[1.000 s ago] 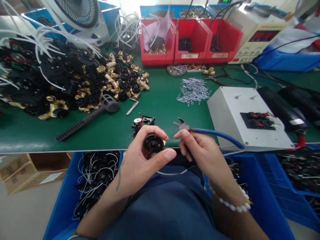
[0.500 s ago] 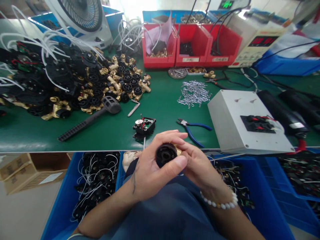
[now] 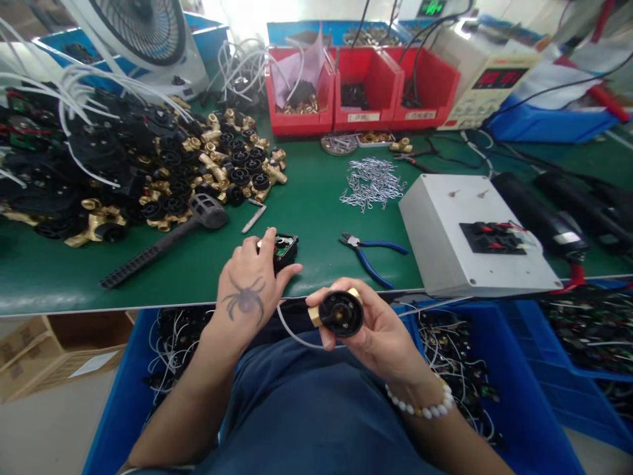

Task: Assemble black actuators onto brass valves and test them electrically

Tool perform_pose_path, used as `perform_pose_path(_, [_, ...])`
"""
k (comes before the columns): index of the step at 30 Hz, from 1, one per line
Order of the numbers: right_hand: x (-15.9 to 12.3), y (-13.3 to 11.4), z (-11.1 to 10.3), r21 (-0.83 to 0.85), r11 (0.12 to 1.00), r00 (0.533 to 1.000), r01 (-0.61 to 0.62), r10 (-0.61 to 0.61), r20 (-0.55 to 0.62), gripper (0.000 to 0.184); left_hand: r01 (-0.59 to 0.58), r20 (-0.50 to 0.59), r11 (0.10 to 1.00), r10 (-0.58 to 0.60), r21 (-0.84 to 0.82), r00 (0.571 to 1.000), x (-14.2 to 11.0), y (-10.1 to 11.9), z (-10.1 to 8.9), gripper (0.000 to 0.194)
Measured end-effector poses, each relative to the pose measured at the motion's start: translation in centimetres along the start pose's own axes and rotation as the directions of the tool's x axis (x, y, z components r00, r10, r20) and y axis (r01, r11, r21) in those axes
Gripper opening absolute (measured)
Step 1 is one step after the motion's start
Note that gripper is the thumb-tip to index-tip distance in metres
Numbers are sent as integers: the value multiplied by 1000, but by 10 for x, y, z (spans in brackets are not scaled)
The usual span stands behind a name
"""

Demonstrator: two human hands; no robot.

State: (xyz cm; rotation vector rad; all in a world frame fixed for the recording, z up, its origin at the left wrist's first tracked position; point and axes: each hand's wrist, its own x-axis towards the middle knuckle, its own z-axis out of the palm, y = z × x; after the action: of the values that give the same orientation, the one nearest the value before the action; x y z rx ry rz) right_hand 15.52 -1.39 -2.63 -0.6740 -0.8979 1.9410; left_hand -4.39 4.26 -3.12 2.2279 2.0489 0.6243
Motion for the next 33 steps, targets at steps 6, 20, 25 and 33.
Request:
perform_pose_path(6, [-2,-3,3,41,995,996,88,-89,22,33,-235,124,960,254,-150,959,7,-10,3,53])
perform_pose_path(20, [-1,0,5,143,987,997,71,-73,12,36,63,102,947,-32,-316,994,21,7,3,45])
perform_pose_path(25, [1,-1,6,178,981,997,79,-75,-28,35,132,170,252,135,-959,976,4,13,3,55])
perform_pose_path(33, [-5,-8,5,122,982,990,141,-137,-38,33,10,179,421,364,-907,914,-19,23,-19,56])
